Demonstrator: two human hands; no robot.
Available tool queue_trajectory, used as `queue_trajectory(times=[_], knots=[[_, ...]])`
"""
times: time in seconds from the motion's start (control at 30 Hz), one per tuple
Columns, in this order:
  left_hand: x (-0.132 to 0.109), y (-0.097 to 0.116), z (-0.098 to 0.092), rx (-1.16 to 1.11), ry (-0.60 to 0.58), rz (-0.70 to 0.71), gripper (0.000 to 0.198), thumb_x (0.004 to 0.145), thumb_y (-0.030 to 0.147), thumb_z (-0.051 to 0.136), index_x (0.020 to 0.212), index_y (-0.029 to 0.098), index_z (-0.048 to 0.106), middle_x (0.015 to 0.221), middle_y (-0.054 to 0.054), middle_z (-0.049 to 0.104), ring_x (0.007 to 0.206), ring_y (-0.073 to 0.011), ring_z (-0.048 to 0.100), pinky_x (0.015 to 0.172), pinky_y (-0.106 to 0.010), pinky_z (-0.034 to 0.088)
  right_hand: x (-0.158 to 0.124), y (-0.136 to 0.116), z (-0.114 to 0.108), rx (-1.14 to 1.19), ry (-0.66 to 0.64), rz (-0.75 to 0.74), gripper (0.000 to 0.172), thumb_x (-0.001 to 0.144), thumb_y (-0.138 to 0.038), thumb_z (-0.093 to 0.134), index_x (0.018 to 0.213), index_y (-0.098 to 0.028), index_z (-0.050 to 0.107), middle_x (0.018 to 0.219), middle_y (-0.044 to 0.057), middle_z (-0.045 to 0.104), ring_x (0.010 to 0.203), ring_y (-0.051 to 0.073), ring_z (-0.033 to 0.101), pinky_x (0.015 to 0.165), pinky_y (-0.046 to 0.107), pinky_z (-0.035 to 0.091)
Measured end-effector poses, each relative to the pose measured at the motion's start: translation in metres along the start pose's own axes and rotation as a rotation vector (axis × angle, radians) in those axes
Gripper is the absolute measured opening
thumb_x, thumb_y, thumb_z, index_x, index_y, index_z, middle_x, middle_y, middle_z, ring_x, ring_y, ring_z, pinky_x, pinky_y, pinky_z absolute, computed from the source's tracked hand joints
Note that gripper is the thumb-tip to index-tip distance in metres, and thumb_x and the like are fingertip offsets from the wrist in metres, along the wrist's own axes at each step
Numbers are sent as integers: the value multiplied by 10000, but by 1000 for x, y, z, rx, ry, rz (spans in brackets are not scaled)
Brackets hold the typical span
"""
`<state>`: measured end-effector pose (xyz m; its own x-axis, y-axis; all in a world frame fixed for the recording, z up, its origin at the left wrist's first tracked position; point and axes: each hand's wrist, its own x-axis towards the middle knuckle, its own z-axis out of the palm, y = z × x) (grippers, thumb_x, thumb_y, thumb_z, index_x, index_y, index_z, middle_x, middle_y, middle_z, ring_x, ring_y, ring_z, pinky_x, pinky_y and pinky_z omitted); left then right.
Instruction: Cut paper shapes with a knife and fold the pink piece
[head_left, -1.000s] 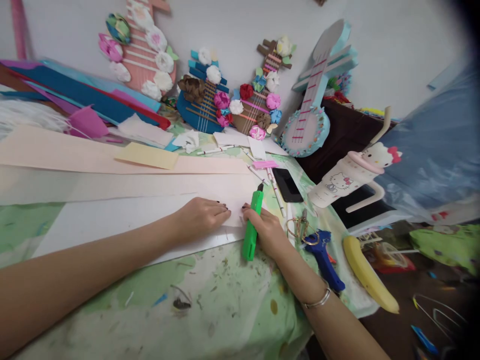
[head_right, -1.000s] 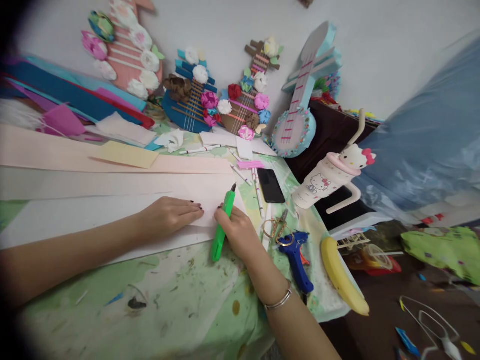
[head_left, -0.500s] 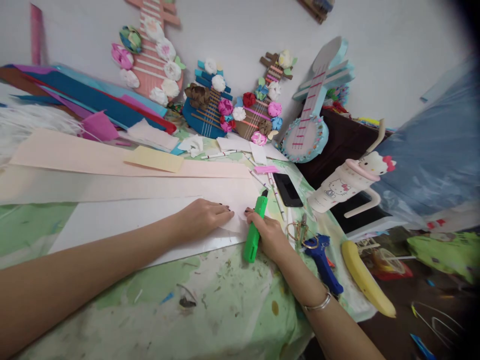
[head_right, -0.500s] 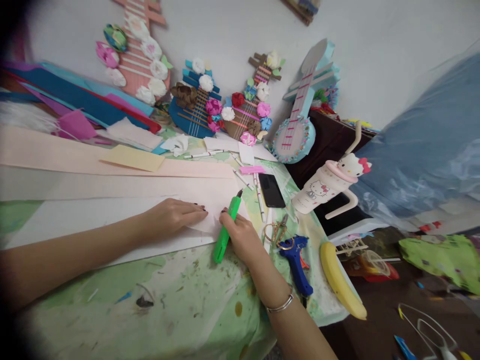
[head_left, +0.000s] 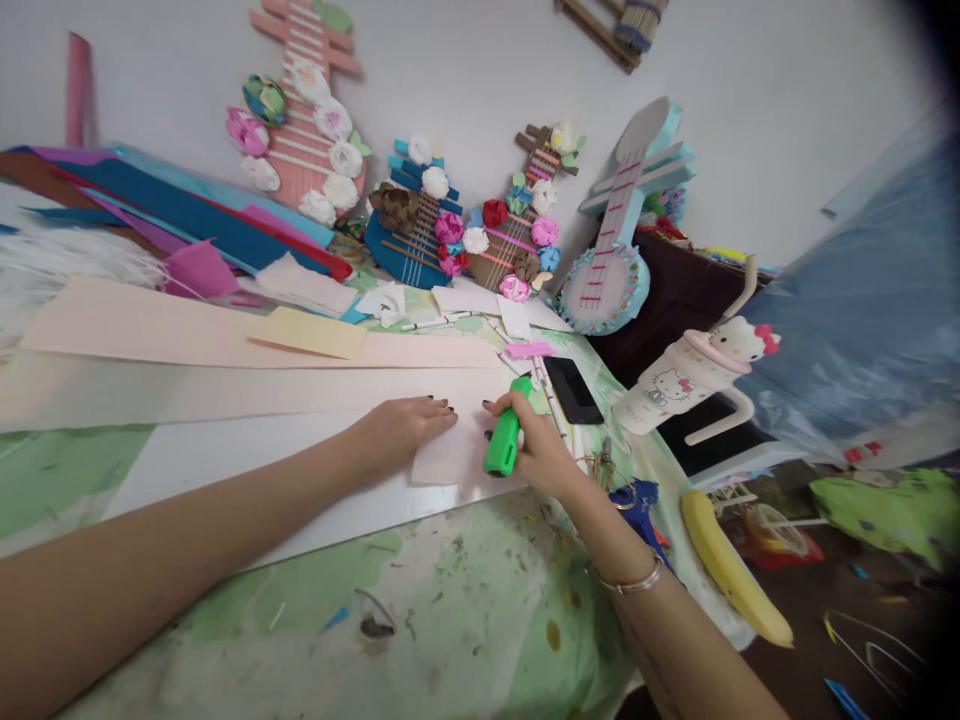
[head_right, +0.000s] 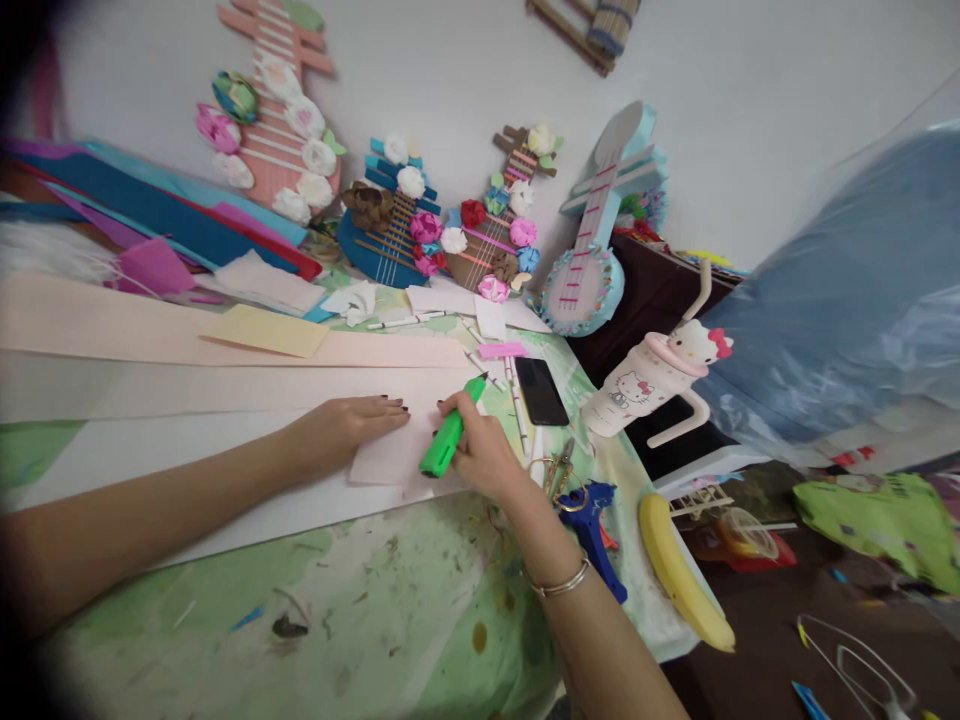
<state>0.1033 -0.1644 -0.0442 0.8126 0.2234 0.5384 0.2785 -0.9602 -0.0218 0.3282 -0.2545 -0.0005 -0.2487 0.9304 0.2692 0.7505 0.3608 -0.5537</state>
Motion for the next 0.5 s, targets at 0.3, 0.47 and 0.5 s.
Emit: queue_trajectory(times=[0.3,0.47,0.5], knots=[[1,-2,0,-54,-40,22,323,857,12,421,1035,130,663,1078,-111,717,1007,-188,688,916,-314,547,-6,15,20,25,-73,-14,464,765,-57,506,1189,-237,451,1258,88,629,1238,245,563,971,386,465],[1,-4,-1,-90,-79,-6,360,832,2,429,1046,159,671,1104,-86,714,1051,-175,672,923,-302,543,-5,17,18,-10,-73,-35,500,732,-31,494,1188,-235,468,1247,83,647,1169,251,614,913,387,512],[0,-4,-1,-89,-86,-7,367,830,1,431,1058,162,671,1122,-87,708,1071,-175,664,935,-305,537,-5,17,18,-13,-74,-37,510,726,-24,493,1189,-235,470,1232,80,654,1145,253,628,907,390,517]])
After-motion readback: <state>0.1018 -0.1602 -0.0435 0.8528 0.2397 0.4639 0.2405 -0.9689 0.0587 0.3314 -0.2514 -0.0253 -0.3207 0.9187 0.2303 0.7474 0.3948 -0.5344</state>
